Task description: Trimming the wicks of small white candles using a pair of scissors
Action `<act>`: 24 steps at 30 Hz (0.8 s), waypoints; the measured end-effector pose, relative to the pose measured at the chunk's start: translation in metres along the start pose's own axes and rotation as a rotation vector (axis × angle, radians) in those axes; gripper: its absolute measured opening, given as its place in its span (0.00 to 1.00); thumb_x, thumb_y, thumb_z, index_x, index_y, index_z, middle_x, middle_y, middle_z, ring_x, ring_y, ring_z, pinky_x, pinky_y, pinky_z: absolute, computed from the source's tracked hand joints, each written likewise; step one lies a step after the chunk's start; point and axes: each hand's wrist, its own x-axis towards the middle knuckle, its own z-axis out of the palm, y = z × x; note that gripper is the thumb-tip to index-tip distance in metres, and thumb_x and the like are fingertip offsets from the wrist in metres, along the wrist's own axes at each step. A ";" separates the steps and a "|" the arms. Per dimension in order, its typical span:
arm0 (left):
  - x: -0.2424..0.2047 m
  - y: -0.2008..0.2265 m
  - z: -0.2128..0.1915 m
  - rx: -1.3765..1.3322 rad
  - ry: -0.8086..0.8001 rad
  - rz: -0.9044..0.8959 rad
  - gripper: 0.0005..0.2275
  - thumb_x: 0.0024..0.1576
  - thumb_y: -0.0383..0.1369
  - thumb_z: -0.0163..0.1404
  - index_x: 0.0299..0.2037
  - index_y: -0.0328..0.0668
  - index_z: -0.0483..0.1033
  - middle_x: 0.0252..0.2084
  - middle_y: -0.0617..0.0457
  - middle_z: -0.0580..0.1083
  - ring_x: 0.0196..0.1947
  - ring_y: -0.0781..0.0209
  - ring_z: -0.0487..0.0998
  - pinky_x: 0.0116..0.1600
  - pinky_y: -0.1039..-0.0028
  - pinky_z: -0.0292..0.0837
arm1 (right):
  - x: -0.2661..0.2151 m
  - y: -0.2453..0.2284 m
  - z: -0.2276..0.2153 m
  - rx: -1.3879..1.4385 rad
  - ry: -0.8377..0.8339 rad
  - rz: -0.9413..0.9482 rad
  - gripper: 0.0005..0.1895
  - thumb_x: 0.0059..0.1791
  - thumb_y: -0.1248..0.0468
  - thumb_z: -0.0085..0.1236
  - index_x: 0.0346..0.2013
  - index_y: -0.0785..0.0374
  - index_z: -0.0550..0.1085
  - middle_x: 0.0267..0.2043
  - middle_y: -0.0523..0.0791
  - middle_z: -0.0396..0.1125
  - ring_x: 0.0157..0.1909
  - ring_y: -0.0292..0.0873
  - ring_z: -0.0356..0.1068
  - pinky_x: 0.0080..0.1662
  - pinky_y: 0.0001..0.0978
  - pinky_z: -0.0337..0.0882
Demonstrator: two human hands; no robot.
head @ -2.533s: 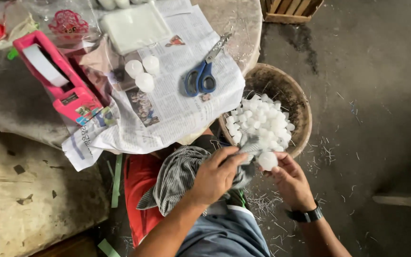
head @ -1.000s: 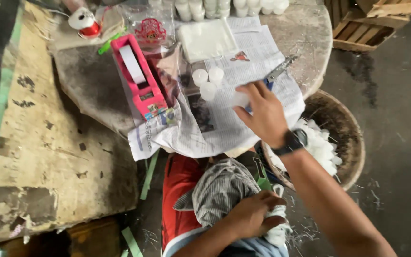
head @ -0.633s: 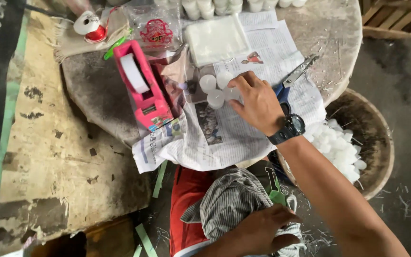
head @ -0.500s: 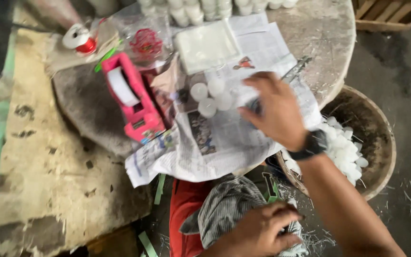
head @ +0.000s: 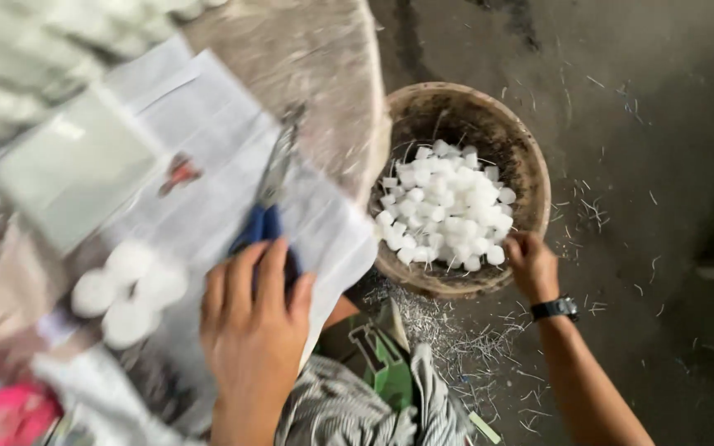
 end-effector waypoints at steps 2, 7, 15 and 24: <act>0.007 0.005 0.007 0.027 -0.006 0.000 0.12 0.54 0.39 0.43 0.39 0.41 0.71 0.38 0.50 0.68 0.34 0.52 0.67 0.41 0.68 0.64 | 0.009 -0.008 0.011 -0.027 -0.078 0.084 0.12 0.46 0.62 0.45 0.40 0.67 0.67 0.36 0.52 0.65 0.31 0.46 0.67 0.33 0.36 0.70; 0.011 -0.011 0.030 0.029 0.051 -0.061 0.12 0.52 0.38 0.46 0.38 0.38 0.75 0.37 0.50 0.70 0.36 0.54 0.72 0.40 0.70 0.67 | 0.057 0.011 0.080 -0.141 -0.171 0.067 0.14 0.43 0.59 0.50 0.41 0.60 0.69 0.44 0.45 0.62 0.34 0.42 0.68 0.32 0.34 0.69; 0.008 -0.026 0.045 0.242 -0.118 -0.097 0.16 0.53 0.43 0.40 0.47 0.47 0.66 0.33 0.55 0.68 0.26 0.56 0.67 0.31 0.70 0.64 | 0.123 0.034 0.188 -0.352 -0.378 0.067 0.25 0.37 0.59 0.47 0.49 0.58 0.62 0.48 0.55 0.60 0.47 0.58 0.61 0.45 0.47 0.63; 0.020 -0.026 0.015 0.068 -0.228 -0.190 0.15 0.50 0.29 0.42 0.48 0.37 0.66 0.29 0.48 0.64 0.26 0.51 0.65 0.27 0.65 0.62 | 0.084 -0.008 0.148 -0.324 -0.264 0.112 0.23 0.44 0.52 0.49 0.50 0.60 0.66 0.48 0.55 0.61 0.40 0.61 0.66 0.42 0.52 0.63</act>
